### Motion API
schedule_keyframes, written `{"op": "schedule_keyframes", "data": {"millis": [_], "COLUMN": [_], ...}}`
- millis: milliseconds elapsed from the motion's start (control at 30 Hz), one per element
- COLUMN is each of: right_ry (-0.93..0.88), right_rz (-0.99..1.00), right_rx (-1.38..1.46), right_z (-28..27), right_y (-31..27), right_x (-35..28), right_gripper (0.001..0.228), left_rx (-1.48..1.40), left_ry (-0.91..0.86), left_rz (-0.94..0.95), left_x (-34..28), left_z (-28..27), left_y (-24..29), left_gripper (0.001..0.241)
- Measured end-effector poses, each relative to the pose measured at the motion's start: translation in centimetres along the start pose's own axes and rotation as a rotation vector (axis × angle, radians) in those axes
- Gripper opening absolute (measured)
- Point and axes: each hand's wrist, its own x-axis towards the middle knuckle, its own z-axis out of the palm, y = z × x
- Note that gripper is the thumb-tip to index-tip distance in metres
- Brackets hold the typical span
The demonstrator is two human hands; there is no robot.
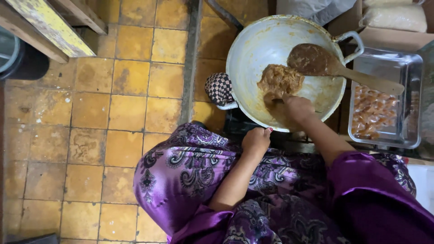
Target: Scooping paste from a bowl and shaping it into small balls by hand
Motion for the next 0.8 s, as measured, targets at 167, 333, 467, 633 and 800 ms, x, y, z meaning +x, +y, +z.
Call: {"op": "schedule_keyframes", "data": {"millis": [167, 333, 467, 633, 800], "right_ry": [0.569, 0.161, 0.044, -0.026, -0.087], "right_rz": [-0.154, -0.042, 0.124, 0.14, 0.187], "right_rx": [-0.42, -0.079, 0.202, 0.194, 0.214], "right_z": [-4.5, -4.2, 1.5, 0.6, -8.7], "right_y": [-1.3, -4.7, -1.9, -0.1, -3.6], "right_x": [-3.2, -2.9, 1.2, 1.2, -2.3], "right_gripper": [0.016, 0.022, 0.024, 0.055, 0.028], "left_rx": [0.032, 0.04, 0.039, 0.016, 0.009], "left_ry": [-0.007, -0.012, -0.002, -0.012, -0.006], "left_rz": [-0.045, -0.039, -0.037, -0.041, -0.027], "left_x": [1.5, 0.2, -0.1, -0.1, -1.3], "left_z": [1.1, -0.2, -0.3, -0.4, -1.4], "left_y": [-1.0, 0.2, 0.2, 0.1, 1.3], "left_gripper": [0.055, 0.055, 0.055, 0.055, 0.055]}}
